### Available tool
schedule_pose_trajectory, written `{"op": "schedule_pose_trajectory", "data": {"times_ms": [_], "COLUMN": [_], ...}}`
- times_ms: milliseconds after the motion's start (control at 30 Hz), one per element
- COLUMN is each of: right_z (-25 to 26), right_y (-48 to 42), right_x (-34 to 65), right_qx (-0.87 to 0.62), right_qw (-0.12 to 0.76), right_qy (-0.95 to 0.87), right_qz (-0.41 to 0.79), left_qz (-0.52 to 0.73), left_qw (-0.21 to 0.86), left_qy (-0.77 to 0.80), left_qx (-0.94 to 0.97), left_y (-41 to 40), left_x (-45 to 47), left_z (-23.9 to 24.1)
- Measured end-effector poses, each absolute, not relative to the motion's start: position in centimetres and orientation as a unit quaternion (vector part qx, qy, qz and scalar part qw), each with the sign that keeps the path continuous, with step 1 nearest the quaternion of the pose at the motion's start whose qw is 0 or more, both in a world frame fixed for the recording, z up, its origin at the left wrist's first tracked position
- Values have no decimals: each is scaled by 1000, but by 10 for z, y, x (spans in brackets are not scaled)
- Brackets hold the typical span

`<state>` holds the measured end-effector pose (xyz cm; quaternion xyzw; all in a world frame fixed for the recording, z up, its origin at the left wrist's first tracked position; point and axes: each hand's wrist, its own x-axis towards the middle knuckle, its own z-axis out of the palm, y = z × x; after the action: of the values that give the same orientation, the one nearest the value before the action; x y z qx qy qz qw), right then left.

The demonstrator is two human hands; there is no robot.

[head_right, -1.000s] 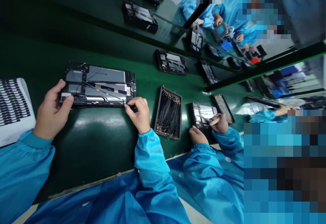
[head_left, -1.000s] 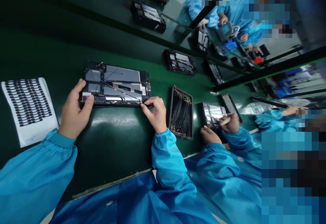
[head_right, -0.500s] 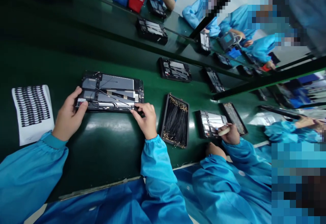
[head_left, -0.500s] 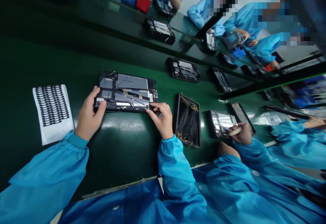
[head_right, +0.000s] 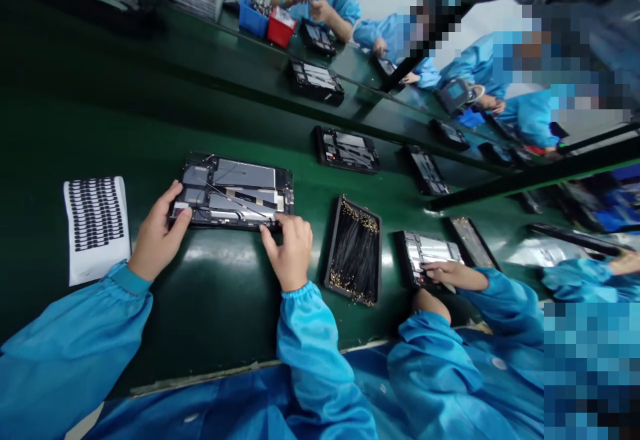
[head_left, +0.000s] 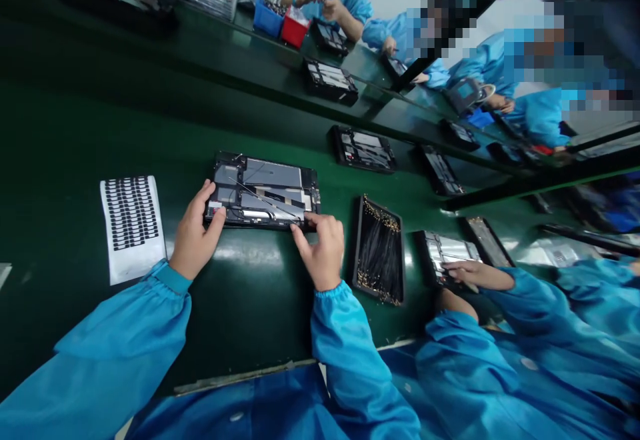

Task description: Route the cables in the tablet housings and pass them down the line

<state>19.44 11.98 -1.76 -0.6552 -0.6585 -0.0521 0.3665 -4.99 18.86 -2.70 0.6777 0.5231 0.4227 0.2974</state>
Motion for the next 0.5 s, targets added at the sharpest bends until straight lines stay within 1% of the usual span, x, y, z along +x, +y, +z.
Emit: {"op": "schedule_pose_trajectory", "data": {"times_ms": [167, 300, 500], "right_z": [-17, -14, -14], "right_y": [125, 137, 143], "right_x": [155, 142, 147], "right_qx": [-598, -577, -558], "right_qw": [343, 352, 371], "right_qy": [-725, -736, -740], "right_qz": [1, 29, 64], "left_qz": [431, 430, 425], "left_qw": [303, 312, 315], "left_qy": [515, 517, 528], "left_qx": [676, 671, 664], "left_y": [188, 188, 186], "left_x": [-50, -49, -48], "left_z": [-28, -28, -27]}}
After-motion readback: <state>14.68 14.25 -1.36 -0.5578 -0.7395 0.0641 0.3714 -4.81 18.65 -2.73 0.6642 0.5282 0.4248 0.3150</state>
